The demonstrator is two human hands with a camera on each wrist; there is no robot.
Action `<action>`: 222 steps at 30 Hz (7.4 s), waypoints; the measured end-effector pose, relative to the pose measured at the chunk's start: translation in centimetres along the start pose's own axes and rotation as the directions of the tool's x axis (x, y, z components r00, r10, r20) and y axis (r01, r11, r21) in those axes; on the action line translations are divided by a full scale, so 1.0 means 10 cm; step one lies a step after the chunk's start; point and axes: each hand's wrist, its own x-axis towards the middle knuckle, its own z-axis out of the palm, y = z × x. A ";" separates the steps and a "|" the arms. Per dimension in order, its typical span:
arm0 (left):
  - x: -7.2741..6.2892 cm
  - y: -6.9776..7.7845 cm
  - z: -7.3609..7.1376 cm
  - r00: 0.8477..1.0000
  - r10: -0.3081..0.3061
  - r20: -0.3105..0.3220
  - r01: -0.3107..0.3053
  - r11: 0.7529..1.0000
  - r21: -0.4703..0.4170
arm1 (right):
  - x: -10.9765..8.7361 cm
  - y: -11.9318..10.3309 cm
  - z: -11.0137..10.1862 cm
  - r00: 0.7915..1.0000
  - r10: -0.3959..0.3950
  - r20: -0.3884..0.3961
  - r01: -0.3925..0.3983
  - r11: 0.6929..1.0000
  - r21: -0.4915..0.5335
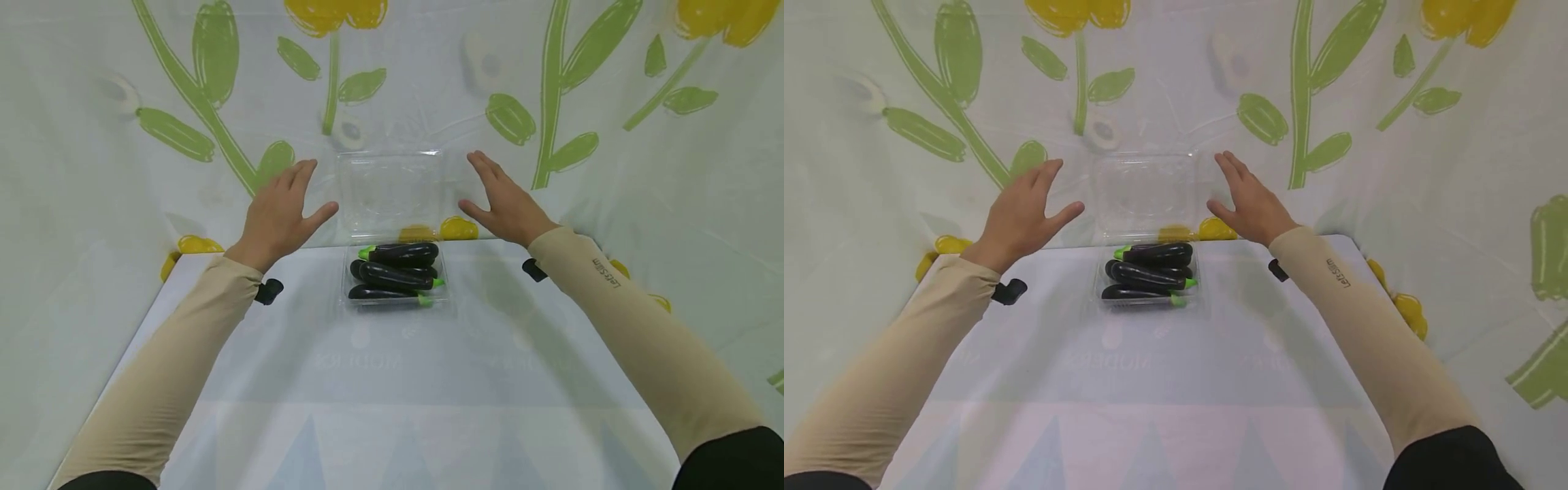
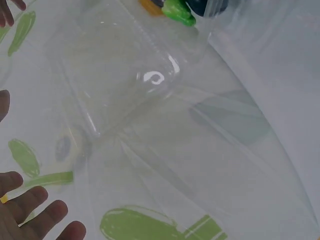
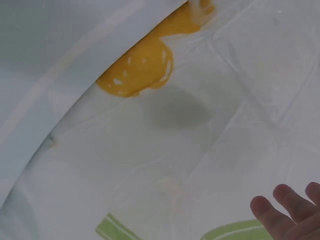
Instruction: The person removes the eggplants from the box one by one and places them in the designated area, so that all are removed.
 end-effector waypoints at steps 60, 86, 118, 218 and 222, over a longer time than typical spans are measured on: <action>-0.90 0.21 0.98 0.920 -0.070 0.385 0.100 0.993 -0.059 | -0.20 -0.91 1.28 0.947 -0.257 0.192 0.265 0.964 -0.013; -0.89 0.23 0.93 0.907 -0.071 0.414 0.107 0.992 -0.065 | -0.22 -0.86 1.06 0.955 -0.294 -0.048 0.297 0.954 0.053; -0.88 0.23 0.87 0.892 -0.058 0.449 0.111 0.990 -0.092 | -0.55 0.10 0.77 0.978 -0.117 -0.172 0.119 0.993 0.000; -0.88 0.23 0.93 0.890 -0.078 0.450 0.136 0.986 -0.098 | 0.05 -0.61 1.07 0.971 -0.204 0.128 0.209 0.977 -0.031; -0.87 0.23 0.92 0.886 -0.083 0.456 0.140 0.986 -0.092 | 0.06 -0.61 1.13 0.951 -0.250 0.182 0.261 0.965 -0.039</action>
